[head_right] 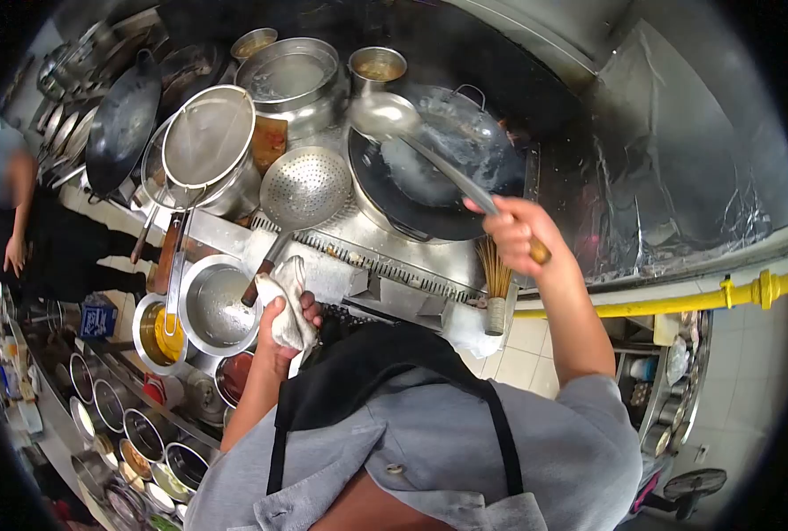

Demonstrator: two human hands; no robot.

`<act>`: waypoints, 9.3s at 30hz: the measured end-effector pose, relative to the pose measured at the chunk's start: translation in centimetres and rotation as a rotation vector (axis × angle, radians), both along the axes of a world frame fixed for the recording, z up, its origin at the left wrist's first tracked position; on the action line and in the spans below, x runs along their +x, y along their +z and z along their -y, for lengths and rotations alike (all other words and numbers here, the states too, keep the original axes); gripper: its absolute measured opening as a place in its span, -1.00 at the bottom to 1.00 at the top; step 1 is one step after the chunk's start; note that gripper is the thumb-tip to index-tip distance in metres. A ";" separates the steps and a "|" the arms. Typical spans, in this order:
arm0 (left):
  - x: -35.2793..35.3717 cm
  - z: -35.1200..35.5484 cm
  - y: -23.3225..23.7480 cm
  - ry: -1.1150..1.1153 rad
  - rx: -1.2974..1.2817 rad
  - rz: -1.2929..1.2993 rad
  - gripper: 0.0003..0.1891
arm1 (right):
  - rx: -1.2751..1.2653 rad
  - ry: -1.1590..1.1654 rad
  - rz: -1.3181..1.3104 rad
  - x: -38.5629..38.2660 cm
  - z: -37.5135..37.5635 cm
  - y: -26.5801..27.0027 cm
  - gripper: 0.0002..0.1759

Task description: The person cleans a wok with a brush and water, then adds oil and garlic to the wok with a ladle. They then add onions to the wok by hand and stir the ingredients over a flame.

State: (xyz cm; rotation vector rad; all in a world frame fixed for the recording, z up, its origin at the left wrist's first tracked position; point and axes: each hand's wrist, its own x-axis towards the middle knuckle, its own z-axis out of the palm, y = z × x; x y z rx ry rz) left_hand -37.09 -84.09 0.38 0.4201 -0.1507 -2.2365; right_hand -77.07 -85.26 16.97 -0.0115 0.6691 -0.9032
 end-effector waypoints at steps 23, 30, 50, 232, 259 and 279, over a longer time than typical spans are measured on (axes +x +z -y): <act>5.6 8.7 -9.6 -0.292 0.298 -0.376 -0.52 | -0.125 0.075 -0.798 20.9 33.6 -9.1 -0.71; 2.9 6.6 0.1 -0.156 0.001 0.651 -0.79 | -0.071 0.040 -0.086 15.2 26.8 -7.5 -0.85; 0.1 8.7 2.6 -0.206 -0.214 1.140 -0.77 | -0.809 -0.120 -1.271 11.2 4.0 -11.7 -0.65; -21.3 9.2 -1.7 -0.131 -0.141 0.920 -0.67 | 0.141 -0.347 -2.223 -10.6 13.9 -11.1 -0.65; -3.3 7.6 -3.6 -0.156 -1.007 2.271 -0.44 | 0.032 -0.574 -2.156 -10.3 12.7 -12.1 -0.45; -4.1 7.1 -3.3 0.174 -1.287 1.925 -0.10 | -1.023 -0.171 -1.581 -1.8 15.7 -23.5 -0.41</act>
